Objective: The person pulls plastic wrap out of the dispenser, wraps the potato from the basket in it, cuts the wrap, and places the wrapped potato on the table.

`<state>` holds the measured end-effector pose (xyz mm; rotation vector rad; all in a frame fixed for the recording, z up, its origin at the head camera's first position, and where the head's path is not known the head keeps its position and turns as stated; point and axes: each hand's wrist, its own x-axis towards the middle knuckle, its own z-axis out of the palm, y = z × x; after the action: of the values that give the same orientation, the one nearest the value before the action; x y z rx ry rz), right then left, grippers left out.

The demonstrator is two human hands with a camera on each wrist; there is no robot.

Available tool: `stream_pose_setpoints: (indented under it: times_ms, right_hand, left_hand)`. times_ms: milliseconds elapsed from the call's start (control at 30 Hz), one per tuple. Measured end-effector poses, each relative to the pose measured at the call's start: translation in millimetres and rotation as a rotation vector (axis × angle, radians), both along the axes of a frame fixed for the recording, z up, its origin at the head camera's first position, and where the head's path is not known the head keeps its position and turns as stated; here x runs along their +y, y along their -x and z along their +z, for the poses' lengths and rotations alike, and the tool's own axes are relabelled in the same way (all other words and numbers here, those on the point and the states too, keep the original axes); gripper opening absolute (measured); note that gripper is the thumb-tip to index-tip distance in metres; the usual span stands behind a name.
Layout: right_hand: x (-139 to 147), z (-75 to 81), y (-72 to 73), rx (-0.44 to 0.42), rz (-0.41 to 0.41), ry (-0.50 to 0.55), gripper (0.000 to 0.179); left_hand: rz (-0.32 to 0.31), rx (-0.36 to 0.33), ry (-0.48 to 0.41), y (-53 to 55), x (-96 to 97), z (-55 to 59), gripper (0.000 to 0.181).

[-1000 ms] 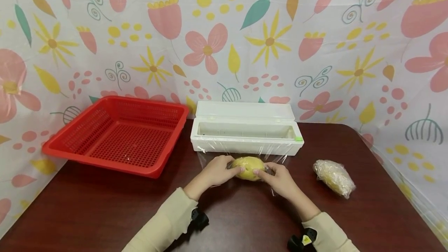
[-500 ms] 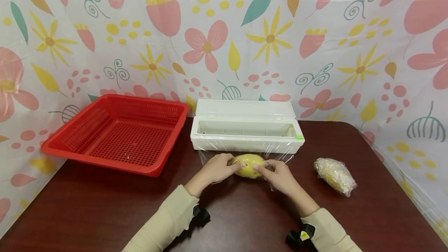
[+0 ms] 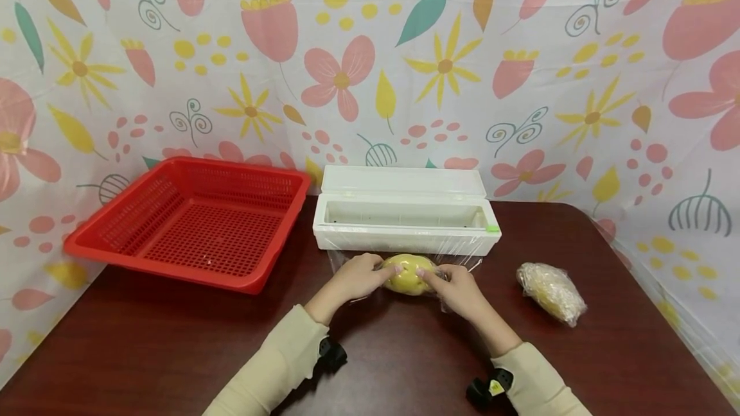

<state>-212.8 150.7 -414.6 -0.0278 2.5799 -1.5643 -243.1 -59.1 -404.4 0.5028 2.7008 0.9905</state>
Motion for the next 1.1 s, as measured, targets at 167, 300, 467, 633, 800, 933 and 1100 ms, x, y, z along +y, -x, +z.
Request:
stream_pose_setpoints:
  times_ms: [167, 300, 467, 633, 800, 933, 1100]
  right_hand:
    - [-2.5, 1.3, -0.1, -0.008, -0.002, -0.020, 0.034]
    - [-3.4, 1.7, 0.5, -0.020, 0.011, -0.031, 0.034]
    - [-3.3, 2.6, 2.1, -0.035, -0.002, -0.040, 0.039]
    - [-2.6, 4.0, 4.4, -0.044, -0.009, -0.037, 0.042]
    - [-2.0, 4.4, 6.1, -0.066, -0.011, -0.011, 0.043]
    - [-2.7, 6.3, 7.6, -0.073, -0.021, -0.024, 0.045]
    - [-4.5, 6.8, 10.0, -0.061, -0.028, -0.044, 0.047]
  left_hand:
    - [0.001, -0.044, 0.001, 1.0, -1.8, 1.5, 0.043]
    - [-0.008, -0.068, -0.008, 1.1, -3.2, 4.1, 0.041]
    - [-0.010, -0.092, -0.013, 2.6, -2.7, 5.9, 0.042]
    - [0.001, -0.109, -0.032, 5.3, -1.1, 4.9, 0.042]
    - [0.008, -0.134, -0.057, 6.5, 0.0, 5.0, 0.042]
    - [0.007, -0.176, -0.088, 7.2, -0.3, 5.9, 0.044]
    - [0.002, -0.188, -0.092, 9.3, -2.0, 4.6, 0.048]
